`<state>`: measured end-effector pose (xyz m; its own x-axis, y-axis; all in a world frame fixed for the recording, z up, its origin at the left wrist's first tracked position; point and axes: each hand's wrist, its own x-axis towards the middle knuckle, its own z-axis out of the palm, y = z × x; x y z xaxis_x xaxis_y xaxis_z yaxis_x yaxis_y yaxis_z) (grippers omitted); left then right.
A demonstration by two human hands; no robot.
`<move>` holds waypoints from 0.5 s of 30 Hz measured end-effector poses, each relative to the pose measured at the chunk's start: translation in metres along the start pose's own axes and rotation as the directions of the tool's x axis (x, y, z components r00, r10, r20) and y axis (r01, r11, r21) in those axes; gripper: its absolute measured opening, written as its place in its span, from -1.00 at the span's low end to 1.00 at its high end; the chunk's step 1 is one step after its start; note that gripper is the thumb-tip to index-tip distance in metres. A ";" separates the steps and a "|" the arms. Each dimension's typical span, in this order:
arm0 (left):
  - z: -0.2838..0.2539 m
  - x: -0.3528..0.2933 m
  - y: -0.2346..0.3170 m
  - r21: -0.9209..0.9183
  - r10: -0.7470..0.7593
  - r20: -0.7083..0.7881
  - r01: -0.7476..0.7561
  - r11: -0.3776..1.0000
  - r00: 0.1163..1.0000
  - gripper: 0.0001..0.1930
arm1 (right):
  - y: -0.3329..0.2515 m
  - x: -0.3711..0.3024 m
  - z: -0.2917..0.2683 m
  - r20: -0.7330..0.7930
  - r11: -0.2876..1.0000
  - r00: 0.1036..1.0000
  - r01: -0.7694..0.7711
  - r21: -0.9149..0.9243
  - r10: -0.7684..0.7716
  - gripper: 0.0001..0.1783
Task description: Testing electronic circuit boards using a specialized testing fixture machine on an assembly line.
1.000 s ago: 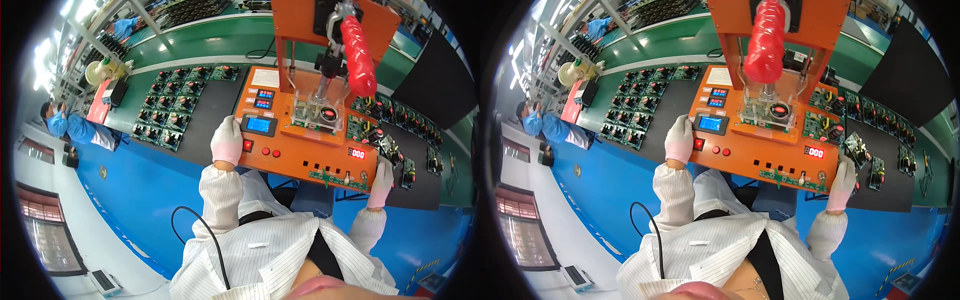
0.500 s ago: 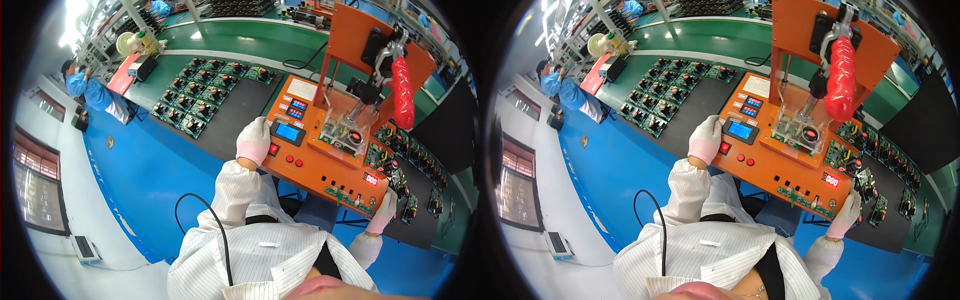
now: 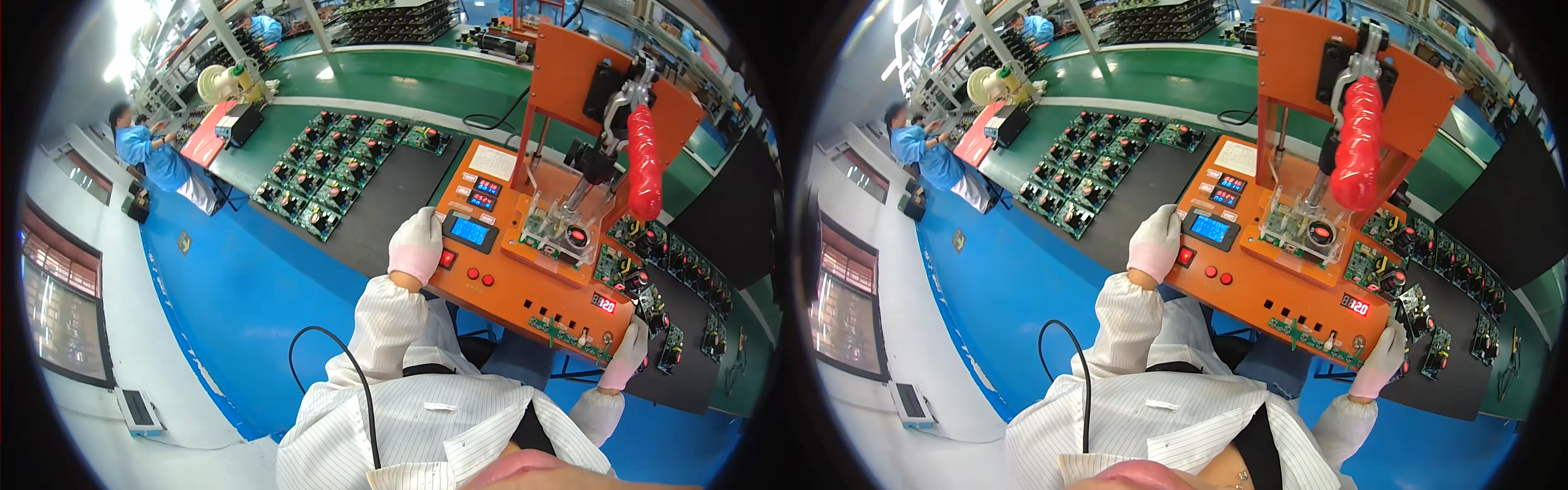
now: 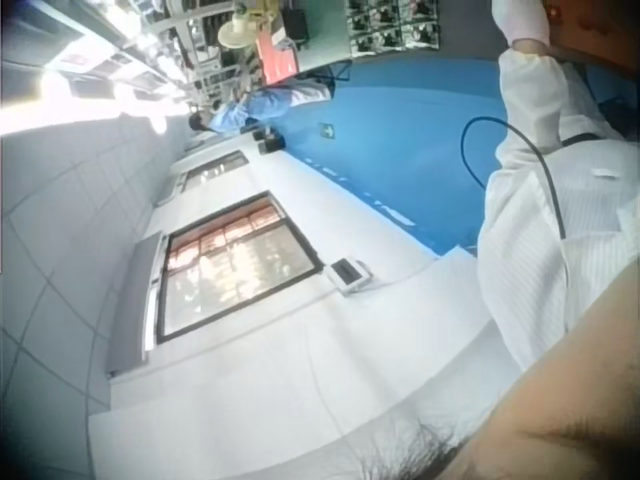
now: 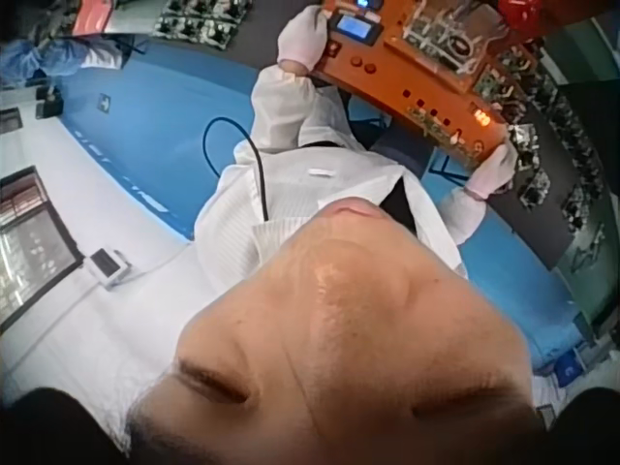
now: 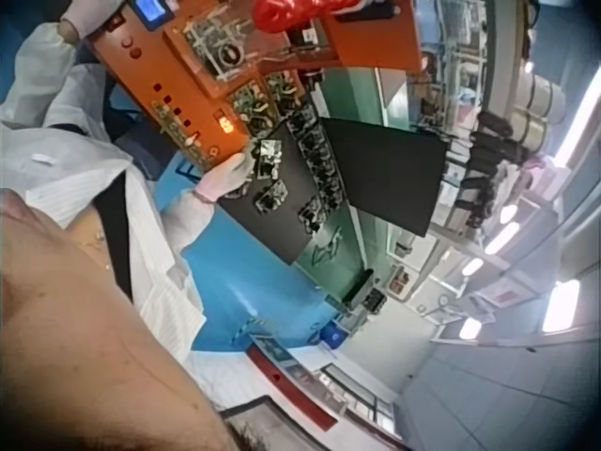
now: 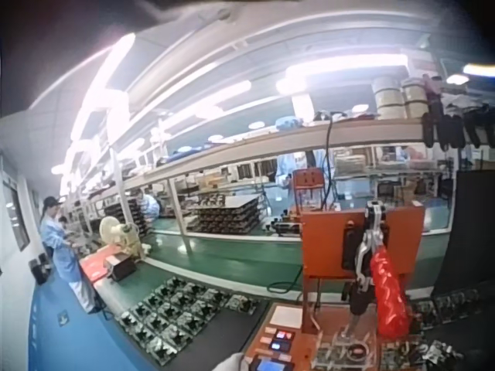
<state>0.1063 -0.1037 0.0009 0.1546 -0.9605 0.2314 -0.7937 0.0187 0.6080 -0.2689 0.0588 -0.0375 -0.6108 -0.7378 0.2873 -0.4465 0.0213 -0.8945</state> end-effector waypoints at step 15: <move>-0.003 0.002 0.000 0.007 -0.024 0.011 0.024 1.000 1.000 -0.64 | 0.002 0.001 0.002 -0.017 0.999 0.999 -0.035 0.026 0.035 -0.69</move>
<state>0.1084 -0.1045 0.0034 0.1671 -0.9637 0.2081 -0.7937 -0.0063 0.6083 -0.2688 0.0563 -0.0395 -0.6373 -0.7248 0.2617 -0.4079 0.0291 -0.9126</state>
